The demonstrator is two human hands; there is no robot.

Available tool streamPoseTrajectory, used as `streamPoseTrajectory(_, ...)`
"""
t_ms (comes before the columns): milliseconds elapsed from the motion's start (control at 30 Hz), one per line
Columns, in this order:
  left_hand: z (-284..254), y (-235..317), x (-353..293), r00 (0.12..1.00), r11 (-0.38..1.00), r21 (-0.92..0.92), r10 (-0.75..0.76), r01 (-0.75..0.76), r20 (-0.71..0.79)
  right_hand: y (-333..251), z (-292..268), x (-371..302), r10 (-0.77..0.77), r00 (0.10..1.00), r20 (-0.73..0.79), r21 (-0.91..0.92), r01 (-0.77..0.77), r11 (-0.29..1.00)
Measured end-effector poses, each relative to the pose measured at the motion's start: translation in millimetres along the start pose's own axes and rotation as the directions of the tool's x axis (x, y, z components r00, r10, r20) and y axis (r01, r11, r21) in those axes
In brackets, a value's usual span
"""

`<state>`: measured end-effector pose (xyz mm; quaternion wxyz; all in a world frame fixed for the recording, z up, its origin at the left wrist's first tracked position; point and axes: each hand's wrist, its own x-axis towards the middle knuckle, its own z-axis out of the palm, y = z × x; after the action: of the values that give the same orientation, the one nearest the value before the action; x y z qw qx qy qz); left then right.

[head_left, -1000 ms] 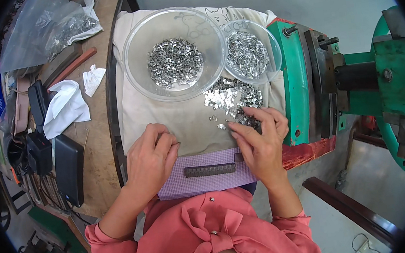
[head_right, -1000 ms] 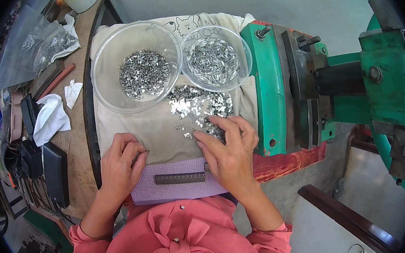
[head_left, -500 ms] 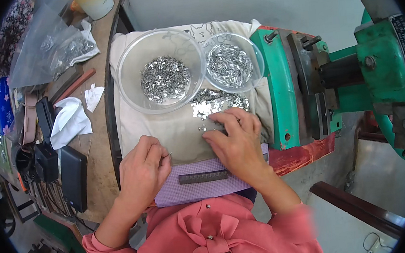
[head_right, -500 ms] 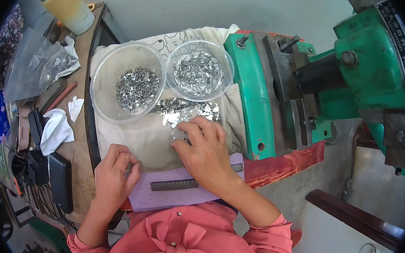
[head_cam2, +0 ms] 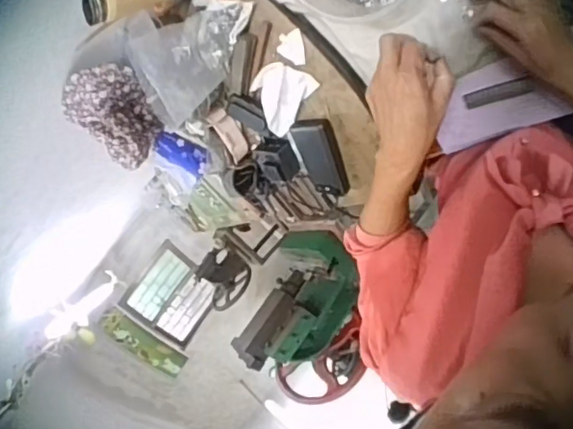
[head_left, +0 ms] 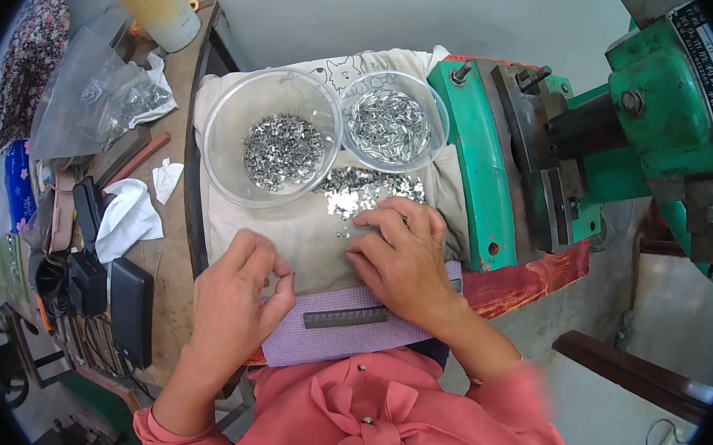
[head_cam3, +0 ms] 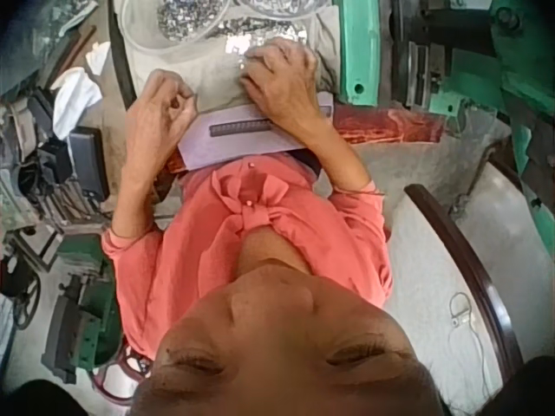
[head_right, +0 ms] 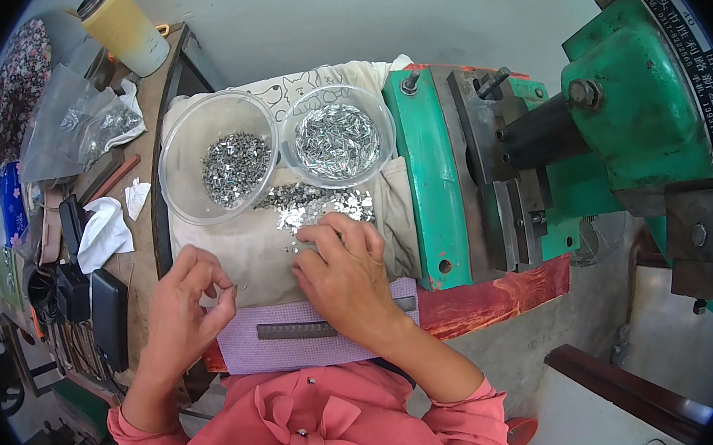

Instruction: The person assembles small silver metal components by hand, placing them into a metal grid-like holder. They then use a green manual press machine to process the assembled components. The person repeatedly picks up components from a container, arranges them in the holder, and operates the press.

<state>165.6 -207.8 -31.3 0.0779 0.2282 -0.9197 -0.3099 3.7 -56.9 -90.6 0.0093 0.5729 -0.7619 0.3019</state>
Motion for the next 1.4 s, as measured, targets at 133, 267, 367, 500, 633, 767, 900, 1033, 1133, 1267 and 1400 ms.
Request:
streamPoseTrajectory(133, 0, 25, 34, 0.969, 0.979, 0.017, 0.204, -0.203, -0.142, -1, -12, -8, 0.058, 0.998, -0.019, 0.068, -0.057, 0.996)
streamPoseTrajectory(267, 17, 44, 91, 0.868, 0.904, 0.129, 0.428, -0.408, -0.252, 2, -18, -19, 0.113, 0.992, -0.055, 0.084, -0.108, 0.991)
streamPoseTrajectory(367, 33, 37, 127, 0.797, 0.831, 0.312, 0.541, -0.460, -0.267, -1, -21, -26, 0.138, 0.988, -0.066, 0.112, -0.130, 0.985)
streamPoseTrajectory(500, 31, 37, 107, 0.805, 0.849, 0.231, 0.525, -0.475, -0.276, -1, -21, -37, 0.164, 0.982, -0.090, 0.126, -0.152, 0.980)
streamPoseTrajectory(633, 28, 15, 57, 0.892, 0.911, -0.048, 0.388, -0.409, -0.231, -7, -15, -45, 0.168, 0.985, -0.045, 0.152, -0.160, 0.975)
streamPoseTrajectory(767, 21, -9, 3, 0.959, 0.959, -0.129, 0.230, -0.252, -0.163, -24, -4, -47, 0.059, 0.998, 0.020, 0.213, -0.062, 0.975)
streamPoseTrajectory(900, 27, -25, -38, 0.991, 0.980, -0.183, 0.063, -0.085, -0.121, -38, 10, -52, -0.017, 0.998, 0.058, 0.183, 0.006, 0.983)
streamPoseTrajectory(1033, 35, -32, -47, 0.991, 0.993, -0.121, -0.022, 0.006, -0.132, -38, 10, -52, -0.010, 0.997, 0.080, 0.140, -0.001, 0.990)
streamPoseTrajectory(1133, 39, -30, -41, 0.992, 0.994, -0.092, -0.067, 0.057, -0.110, -33, -3, -57, 0.020, 0.996, 0.084, 0.108, -0.029, 0.994)
streamPoseTrajectory(1267, 43, -33, -31, 0.997, 0.999, -0.017, -0.032, 0.030, -0.070, -24, -13, -76, 0.086, 0.995, 0.053, 0.019, -0.087, 0.996)
streamPoseTrajectory(1400, 45, -34, -24, 0.998, 1.000, 0.003, 0.020, -0.020, -0.061, -14, -15, -91, 0.167, 0.986, -0.018, -0.075, -0.167, 0.983)
